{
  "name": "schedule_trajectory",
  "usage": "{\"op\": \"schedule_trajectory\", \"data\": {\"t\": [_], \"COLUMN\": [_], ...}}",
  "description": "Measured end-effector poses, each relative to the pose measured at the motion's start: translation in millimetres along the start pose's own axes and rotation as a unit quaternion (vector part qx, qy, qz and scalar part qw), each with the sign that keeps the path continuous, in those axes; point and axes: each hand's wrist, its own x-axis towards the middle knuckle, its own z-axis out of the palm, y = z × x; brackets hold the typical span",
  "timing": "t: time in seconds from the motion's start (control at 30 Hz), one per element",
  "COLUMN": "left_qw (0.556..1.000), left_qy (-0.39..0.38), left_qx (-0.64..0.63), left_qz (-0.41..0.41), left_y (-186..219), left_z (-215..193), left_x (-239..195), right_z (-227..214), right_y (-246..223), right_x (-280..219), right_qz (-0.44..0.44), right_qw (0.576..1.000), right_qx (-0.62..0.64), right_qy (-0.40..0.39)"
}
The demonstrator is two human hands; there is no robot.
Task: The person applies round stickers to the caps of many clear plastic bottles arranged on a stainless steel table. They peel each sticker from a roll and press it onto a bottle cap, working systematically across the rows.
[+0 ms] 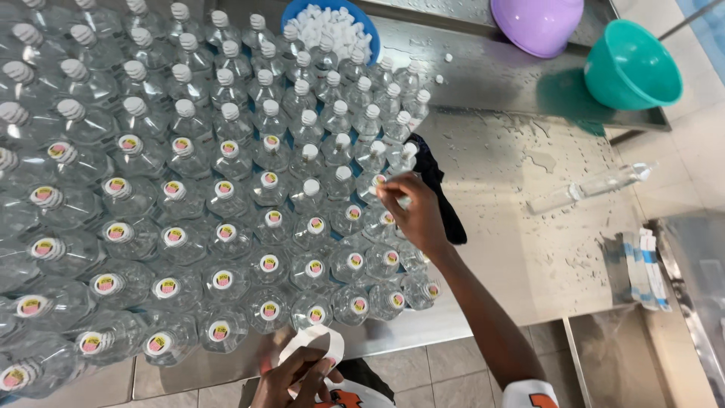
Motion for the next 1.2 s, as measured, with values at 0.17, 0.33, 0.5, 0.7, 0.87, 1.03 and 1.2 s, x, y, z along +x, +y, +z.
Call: {"op": "schedule_trajectory", "data": {"t": [0.17, 0.33, 0.5, 0.7, 0.87, 1.03, 1.2], "left_qw": [0.991, 0.986, 0.986, 0.986, 0.990, 0.990, 0.991], "left_qy": [0.072, 0.087, 0.104, 0.105, 0.078, 0.069, 0.061], "left_qx": [-0.111, -0.145, -0.127, -0.123, -0.115, -0.121, -0.118], "left_qz": [0.002, -0.003, 0.007, 0.042, 0.004, -0.019, -0.018], "left_y": [-8.2, -15.5, -9.4, -18.1, -8.2, 3.7, 6.0], "left_z": [18.7, 21.8, 24.9, 27.9, 23.9, 20.6, 17.0], "left_x": [5.9, 8.7, 3.5, 6.8, 3.6, -1.5, -3.4], "right_z": [43.3, 59.3, 55.8, 57.4, 53.5, 43.5, 44.2], "right_y": [71.2, 83.4, 76.0, 84.5, 87.7, 83.4, 87.6], "right_x": [50.6, 59.0, 60.1, 59.1, 69.4, 83.3, 86.4], "right_qz": [-0.076, -0.148, -0.212, -0.179, -0.099, -0.009, 0.030], "right_qw": [0.995, 0.981, 0.962, 0.965, 0.981, 0.976, 0.967], "right_qx": [-0.051, -0.091, -0.161, -0.159, -0.087, -0.045, -0.051], "right_qy": [-0.051, -0.081, -0.066, -0.105, -0.139, -0.211, -0.247]}}
